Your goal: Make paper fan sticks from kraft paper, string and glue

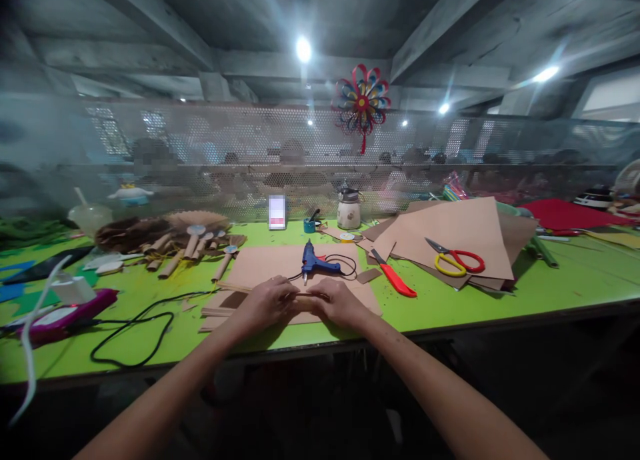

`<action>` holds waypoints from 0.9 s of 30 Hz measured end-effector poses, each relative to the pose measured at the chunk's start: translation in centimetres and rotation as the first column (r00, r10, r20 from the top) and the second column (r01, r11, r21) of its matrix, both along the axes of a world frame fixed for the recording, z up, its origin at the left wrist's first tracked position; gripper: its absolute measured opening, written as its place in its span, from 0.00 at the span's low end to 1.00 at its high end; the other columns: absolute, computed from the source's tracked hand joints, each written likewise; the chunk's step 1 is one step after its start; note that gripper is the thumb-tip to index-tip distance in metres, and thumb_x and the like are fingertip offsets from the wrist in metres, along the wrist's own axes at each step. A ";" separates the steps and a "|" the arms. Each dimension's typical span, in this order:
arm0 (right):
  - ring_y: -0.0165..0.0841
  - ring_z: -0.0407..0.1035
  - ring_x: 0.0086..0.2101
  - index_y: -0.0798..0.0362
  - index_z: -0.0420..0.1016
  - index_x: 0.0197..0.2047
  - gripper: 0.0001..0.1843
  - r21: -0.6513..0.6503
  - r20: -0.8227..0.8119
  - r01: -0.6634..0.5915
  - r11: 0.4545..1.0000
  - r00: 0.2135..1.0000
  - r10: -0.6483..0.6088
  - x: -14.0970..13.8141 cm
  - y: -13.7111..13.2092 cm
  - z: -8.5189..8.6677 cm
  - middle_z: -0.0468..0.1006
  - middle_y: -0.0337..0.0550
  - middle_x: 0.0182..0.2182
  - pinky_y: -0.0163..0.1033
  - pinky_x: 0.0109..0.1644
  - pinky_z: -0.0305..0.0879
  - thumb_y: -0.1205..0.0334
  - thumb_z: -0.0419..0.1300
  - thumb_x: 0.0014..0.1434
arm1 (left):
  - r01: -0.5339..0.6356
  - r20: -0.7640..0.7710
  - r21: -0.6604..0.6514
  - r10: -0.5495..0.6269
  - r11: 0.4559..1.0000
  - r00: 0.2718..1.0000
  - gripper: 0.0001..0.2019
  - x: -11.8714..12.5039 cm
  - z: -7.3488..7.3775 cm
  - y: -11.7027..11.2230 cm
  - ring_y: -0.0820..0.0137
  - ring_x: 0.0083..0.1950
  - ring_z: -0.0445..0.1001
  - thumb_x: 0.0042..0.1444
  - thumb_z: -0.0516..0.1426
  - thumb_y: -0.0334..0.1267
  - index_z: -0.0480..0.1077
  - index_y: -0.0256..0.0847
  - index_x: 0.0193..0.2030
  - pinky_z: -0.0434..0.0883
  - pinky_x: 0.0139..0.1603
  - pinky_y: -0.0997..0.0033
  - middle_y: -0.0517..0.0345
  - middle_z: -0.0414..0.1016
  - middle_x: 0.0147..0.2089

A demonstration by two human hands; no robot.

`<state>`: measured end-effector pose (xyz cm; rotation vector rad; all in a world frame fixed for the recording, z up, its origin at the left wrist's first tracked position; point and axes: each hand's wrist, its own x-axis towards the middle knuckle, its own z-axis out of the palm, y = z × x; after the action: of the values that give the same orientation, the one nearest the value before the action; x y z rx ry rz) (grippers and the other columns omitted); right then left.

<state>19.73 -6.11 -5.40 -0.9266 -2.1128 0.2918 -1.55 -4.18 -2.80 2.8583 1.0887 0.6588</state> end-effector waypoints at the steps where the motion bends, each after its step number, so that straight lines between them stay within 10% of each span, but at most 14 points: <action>1: 0.34 0.72 0.38 0.52 0.78 0.43 0.09 -0.046 -0.063 -0.015 0.999 0.998 0.012 0.0 -0.1 0.3 0.80 0.44 0.37 0.38 0.44 0.67 0.61 0.58 0.61 | 0.005 -0.016 0.015 -0.005 1.000 1.000 0.09 0.0 0.3 -0.1 0.66 0.38 0.70 0.58 0.53 0.34 0.75 0.38 0.39 0.65 0.39 0.70 0.50 0.73 0.36; 10: 0.37 0.72 0.43 0.53 0.76 0.48 0.16 -0.127 -0.156 -0.114 0.985 0.983 0.094 0.2 -2.2 3.0 0.79 0.46 0.42 0.41 0.50 0.67 0.60 0.63 0.56 | 0.072 -0.109 0.034 -0.068 0.997 0.992 0.12 -0.5 4.5 -1.8 0.68 0.37 0.71 0.62 0.50 0.35 0.75 0.39 0.40 0.65 0.38 0.72 0.52 0.71 0.35; 18: 0.33 0.73 0.34 0.54 0.78 0.43 0.11 -0.128 -0.265 -0.083 0.988 0.963 0.047 -0.4 -3.6 3.4 0.79 0.45 0.36 0.35 0.37 0.69 0.62 0.62 0.56 | 0.140 -0.030 0.023 -0.140 0.990 0.990 0.13 -0.8 6.1 -3.1 0.68 0.38 0.71 0.63 0.50 0.36 0.75 0.38 0.41 0.67 0.39 0.70 0.50 0.72 0.36; 24: 0.36 0.73 0.38 0.52 0.79 0.44 0.13 -0.107 -0.415 -0.043 0.993 0.910 -0.005 -1.1 -4.3 3.6 0.79 0.47 0.38 0.40 0.43 0.70 0.61 0.63 0.55 | -0.044 0.502 0.147 -0.037 0.988 0.864 0.08 -1.0 5.2 -7.3 0.62 0.47 0.71 0.58 0.55 0.35 0.74 0.41 0.42 0.67 0.49 0.63 0.49 0.74 0.43; 27: 0.36 0.73 0.38 0.53 0.79 0.44 0.13 -0.105 -0.471 -0.054 0.993 0.882 -0.002 -1.6 -4.8 4.0 0.80 0.46 0.37 0.40 0.43 0.70 0.61 0.64 0.55 | -0.042 0.715 -0.232 0.200 0.972 0.670 0.07 -0.7 3.6 -9.1 0.63 0.38 0.74 0.54 0.59 0.40 0.75 0.40 0.31 0.71 0.39 0.66 0.51 0.76 0.34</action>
<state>18.13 -10.93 -1.37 -0.7950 -1.6696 0.5962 -2.27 -13.23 0.79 1.9946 1.0914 1.4475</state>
